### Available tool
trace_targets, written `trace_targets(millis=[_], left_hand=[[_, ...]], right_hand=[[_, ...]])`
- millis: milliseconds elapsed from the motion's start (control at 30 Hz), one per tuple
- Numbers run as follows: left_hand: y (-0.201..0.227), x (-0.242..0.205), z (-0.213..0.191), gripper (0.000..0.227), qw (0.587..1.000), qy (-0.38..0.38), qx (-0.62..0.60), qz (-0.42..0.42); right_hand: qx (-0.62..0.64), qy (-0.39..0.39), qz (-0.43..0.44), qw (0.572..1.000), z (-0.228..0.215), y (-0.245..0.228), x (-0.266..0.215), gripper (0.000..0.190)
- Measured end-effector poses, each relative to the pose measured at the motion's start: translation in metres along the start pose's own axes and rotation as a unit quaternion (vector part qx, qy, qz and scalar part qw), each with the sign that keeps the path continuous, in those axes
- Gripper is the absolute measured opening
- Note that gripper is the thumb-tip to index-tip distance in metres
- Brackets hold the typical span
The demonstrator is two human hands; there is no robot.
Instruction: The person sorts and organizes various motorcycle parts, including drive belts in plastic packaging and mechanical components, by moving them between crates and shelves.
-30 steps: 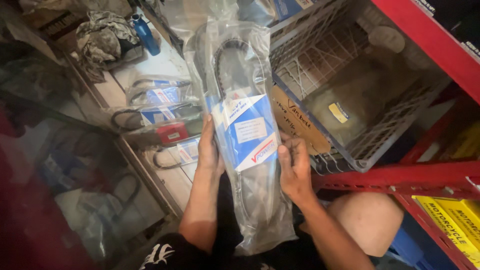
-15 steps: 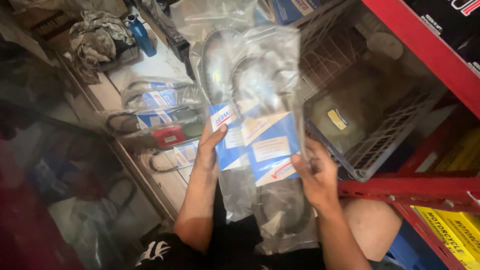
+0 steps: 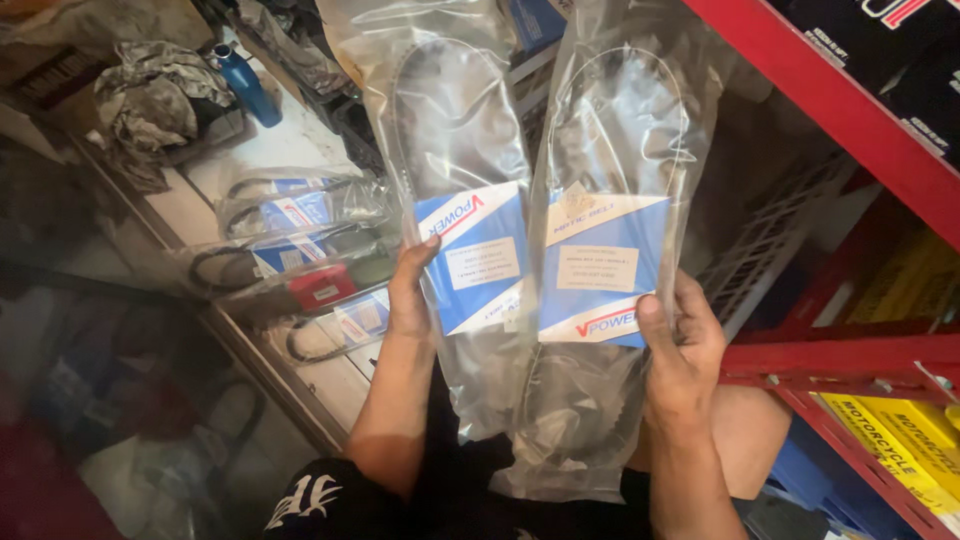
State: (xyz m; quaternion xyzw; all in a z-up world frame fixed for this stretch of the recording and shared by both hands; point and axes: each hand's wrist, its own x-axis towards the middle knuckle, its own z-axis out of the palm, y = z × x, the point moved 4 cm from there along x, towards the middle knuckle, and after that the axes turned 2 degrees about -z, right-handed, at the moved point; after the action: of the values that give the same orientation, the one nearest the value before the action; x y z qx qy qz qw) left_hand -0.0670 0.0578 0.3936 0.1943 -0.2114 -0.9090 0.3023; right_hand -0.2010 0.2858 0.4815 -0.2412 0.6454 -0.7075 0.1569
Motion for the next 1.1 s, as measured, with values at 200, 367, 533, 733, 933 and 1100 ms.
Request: trace_targets(millis=[200,367,533,733,933,1100], left_hand=[[0.006,-0.009,0.017,0.058,0.998,-0.021,0.042,0.052],[-0.005,-0.016,0.025,0.058,0.997,-0.018,0.042,0.056],[-0.018,-0.021,0.033,0.058,0.996,-0.029,0.052,0.072],[-0.028,-0.032,0.026,0.058,0.993,-0.021,0.033,0.107],[-0.047,-0.038,0.000,0.056,0.987,0.020,0.005,0.160],[-0.086,-0.045,-0.025,0.052,0.975,-0.002,-0.042,0.220]], right_hand=[[-0.007,0.000,-0.007,1.000,-0.011,-0.014,0.002,0.050],[0.026,-0.006,-0.016,1.000,-0.032,-0.021,0.003,0.049],[0.065,-0.001,-0.009,0.998,-0.040,-0.025,-0.003,0.053],[0.126,-0.007,0.041,0.991,-0.035,-0.034,0.006,0.054],[0.260,-0.003,0.111,0.959,-0.026,-0.027,0.007,0.039],[0.361,0.020,0.188,0.913,0.011,-0.006,0.007,0.031]])
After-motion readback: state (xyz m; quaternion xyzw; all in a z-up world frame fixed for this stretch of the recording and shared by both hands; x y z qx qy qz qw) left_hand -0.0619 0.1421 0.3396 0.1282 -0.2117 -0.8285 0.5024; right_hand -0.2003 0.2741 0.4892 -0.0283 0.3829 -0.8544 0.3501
